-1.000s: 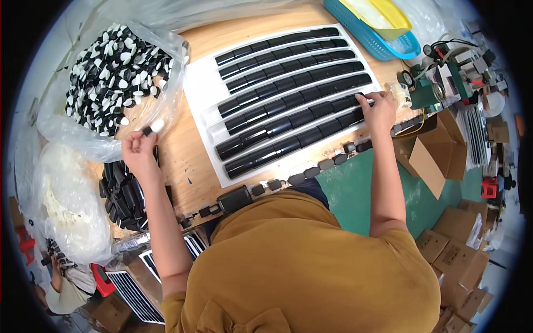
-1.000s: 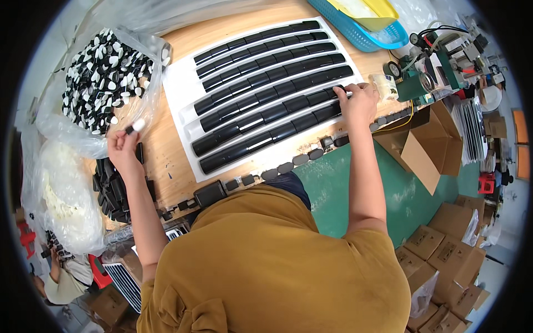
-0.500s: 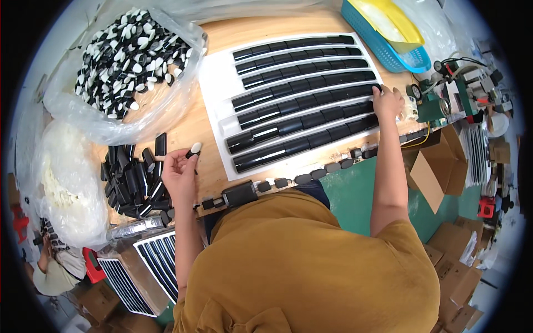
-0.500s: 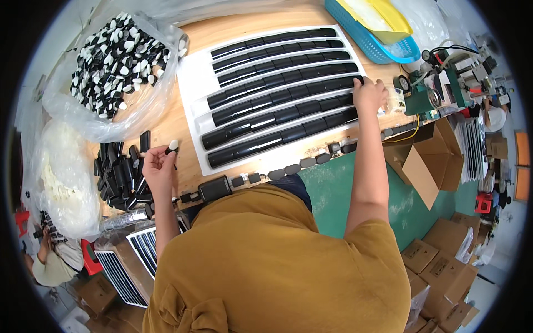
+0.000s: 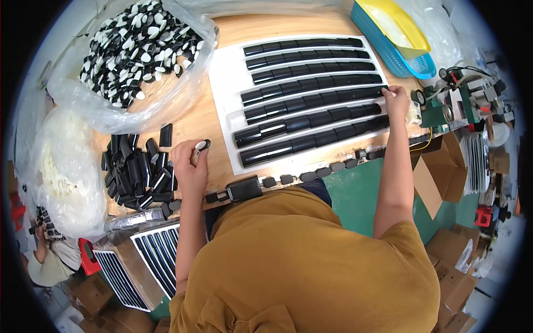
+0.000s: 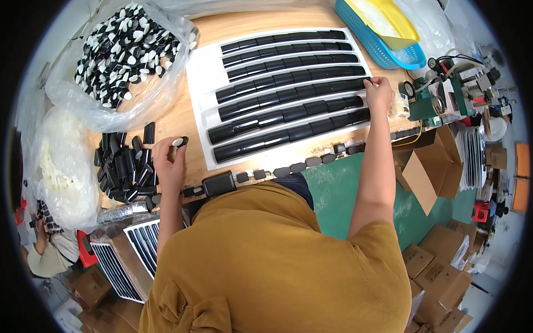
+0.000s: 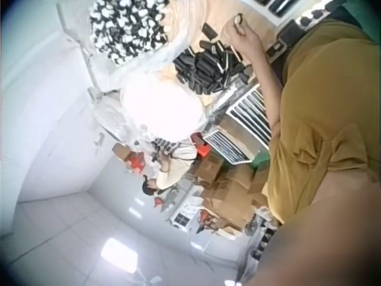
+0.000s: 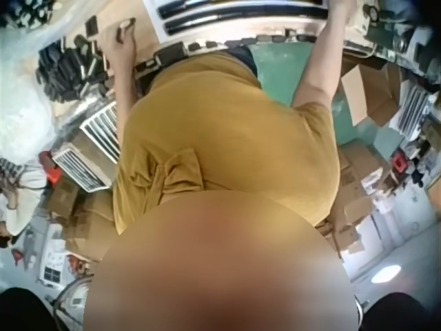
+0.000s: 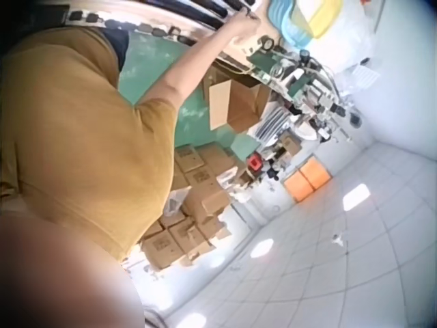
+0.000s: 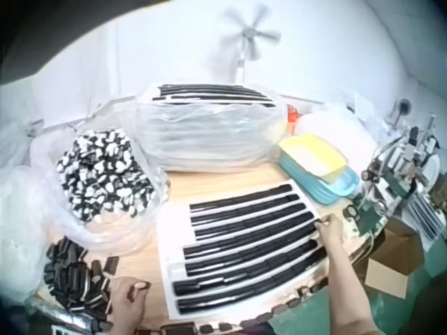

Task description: Assembling small plastic components by inserting white caps into black tubes and placing them into a tray.

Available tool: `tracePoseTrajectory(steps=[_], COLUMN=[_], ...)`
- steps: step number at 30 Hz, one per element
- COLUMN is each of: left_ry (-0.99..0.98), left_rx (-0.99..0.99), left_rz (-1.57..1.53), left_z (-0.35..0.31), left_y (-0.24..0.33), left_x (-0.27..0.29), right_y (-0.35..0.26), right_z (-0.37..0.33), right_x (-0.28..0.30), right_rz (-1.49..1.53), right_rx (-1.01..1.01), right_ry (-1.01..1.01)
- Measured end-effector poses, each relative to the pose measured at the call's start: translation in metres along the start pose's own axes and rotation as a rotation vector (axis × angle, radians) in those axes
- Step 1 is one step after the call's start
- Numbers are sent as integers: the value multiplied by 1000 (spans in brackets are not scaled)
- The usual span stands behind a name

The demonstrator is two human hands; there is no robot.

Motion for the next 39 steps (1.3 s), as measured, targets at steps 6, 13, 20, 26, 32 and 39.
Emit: tracePoseTrajectory(steps=[6,13,20,26,32,39], left_ry=[-31,12,0,-2,-16,29], left_rx=[-13,-7,19,-52,-70,-59], left_rz=[20,43,7,-29,-29,-68], left_z=[0,-12,-13,-16,-21,-23], left_y=[1,0,5,6,0,2], left_x=[3,12,10,8,5,8], right_y=[6,-28,-250,-361,-376,-376], right_z=[6,-9,-193,-338,-367,-373], right_x=[-13,15,79,60,43,39], right_rz=[98,28,733,831,671,541], right_rx=[110,203,480,1141,1421,1434], right_ry=[35,46,-438,-766,-676,-697])
Point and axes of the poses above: each hand's wrist, its own z-axis towards the middle knuckle, its own x-axis out of the back of the hand, y = z × x, the point moved 8 cm from there along z, towards the middle knuckle, and after that the axes turned 7 degrees about -z, right-handed, at the moved point
